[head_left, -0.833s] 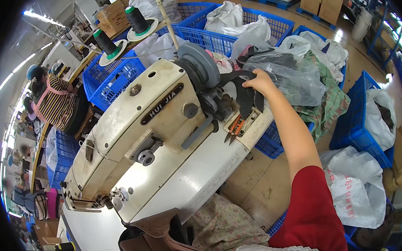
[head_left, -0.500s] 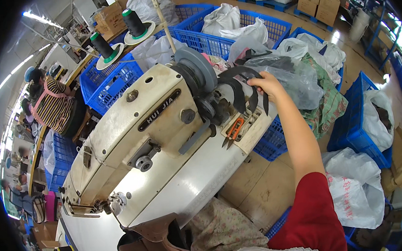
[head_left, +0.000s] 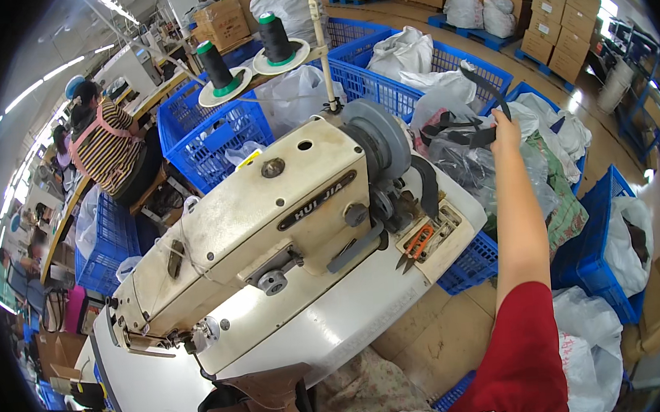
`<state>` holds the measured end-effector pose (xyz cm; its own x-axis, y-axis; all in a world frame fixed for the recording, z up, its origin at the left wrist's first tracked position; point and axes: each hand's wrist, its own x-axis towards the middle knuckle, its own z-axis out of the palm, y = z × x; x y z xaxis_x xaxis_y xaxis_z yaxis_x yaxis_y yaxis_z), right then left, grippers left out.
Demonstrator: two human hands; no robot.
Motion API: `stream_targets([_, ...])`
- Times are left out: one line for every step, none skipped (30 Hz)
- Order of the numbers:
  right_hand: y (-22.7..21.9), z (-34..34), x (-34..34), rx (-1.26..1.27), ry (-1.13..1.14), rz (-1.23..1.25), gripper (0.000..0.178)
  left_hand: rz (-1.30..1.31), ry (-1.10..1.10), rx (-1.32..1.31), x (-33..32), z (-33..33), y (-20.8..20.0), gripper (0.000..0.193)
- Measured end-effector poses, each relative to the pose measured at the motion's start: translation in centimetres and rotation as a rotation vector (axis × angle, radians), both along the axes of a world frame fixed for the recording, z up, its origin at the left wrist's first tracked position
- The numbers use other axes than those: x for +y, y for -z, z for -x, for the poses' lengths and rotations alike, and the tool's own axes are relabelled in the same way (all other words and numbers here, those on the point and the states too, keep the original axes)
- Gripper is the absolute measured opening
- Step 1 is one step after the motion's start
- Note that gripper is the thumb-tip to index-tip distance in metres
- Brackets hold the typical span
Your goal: Stitching components of a shoe using an industrial sewing machine.
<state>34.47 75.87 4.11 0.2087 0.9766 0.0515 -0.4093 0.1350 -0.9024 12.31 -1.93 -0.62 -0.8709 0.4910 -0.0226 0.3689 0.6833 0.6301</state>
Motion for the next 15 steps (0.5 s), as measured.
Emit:
stream_targets([-0.3,-0.4,-2.0,-0.004,-0.029,-0.036,0.033,0.0,-0.002,0.0,-0.2,-0.1,0.0,0.023])
stream_targets([-0.6,-0.9,-4.4,-0.025,-0.087,-0.022,0.029,-0.002,-0.003,-0.002,-0.3,-0.1,0.0,0.023])
stream_targets([-0.9,-1.5,-7.2,-0.044,-0.169,-0.044,0.027,-0.003,0.0,-0.001,-0.4,-0.2,0.1,0.023])
stream_targets([-1.2,-2.2,-10.2,-0.056,-0.219,-0.036,0.026,-0.009,0.001,0.001,-0.5,-0.1,0.1,0.023])
stream_targets([-1.4,-3.0,-13.3,-0.063,-0.298,-0.082,0.027,-0.014,0.01,0.008,-0.5,-0.2,0.1,0.024])
stream_targets([-1.5,-3.7,-16.4,-0.059,-0.32,-0.061,0.026,-0.018,0.018,0.009,-0.6,-0.2,0.1,0.024])
stream_targets([-1.4,-4.2,-19.3,-0.056,-0.351,-0.055,0.026,-0.027,0.024,0.008,-0.6,-0.2,0.1,0.024])
stream_targets([-1.3,-4.7,-21.9,-0.042,-0.357,-0.077,0.024,-0.037,0.033,0.013,-0.6,-0.1,0.1,0.024])
stream_targets([-1.2,-5.1,-24.2,-0.033,-0.389,-0.064,0.023,-0.051,0.048,0.018,-0.7,-0.2,0.0,0.024])
stream_targets([-1.1,-5.6,-26.4,-0.014,-0.386,-0.089,0.021,-0.063,0.058,0.022,-0.6,-0.1,0.0,0.024])
stream_targets([-1.0,-5.9,-28.2,-0.017,-0.402,-0.107,0.021,-0.078,0.073,0.022,-0.6,-0.3,-0.1,0.025])
stream_targets([-1.0,-6.2,-29.7,-0.02,-0.418,-0.126,0.022,-0.098,0.088,0.025,-0.5,-0.2,-0.2,0.025])
stream_targets([-1.0,-6.4,-31.1,-0.048,-0.422,-0.135,0.023,-0.114,0.101,0.027,-0.5,-0.3,-0.5,0.025])
stream_targets([-1.0,-6.7,-32.5,-0.083,-0.416,-0.122,0.024,-0.132,0.113,0.03,-0.3,-0.2,-0.7,0.025])
stream_targets([-1.2,-7.0,-33.6,-0.06,-0.46,-0.11,0.024,-0.154,0.126,0.026,-0.1,-0.2,-0.9,0.025])
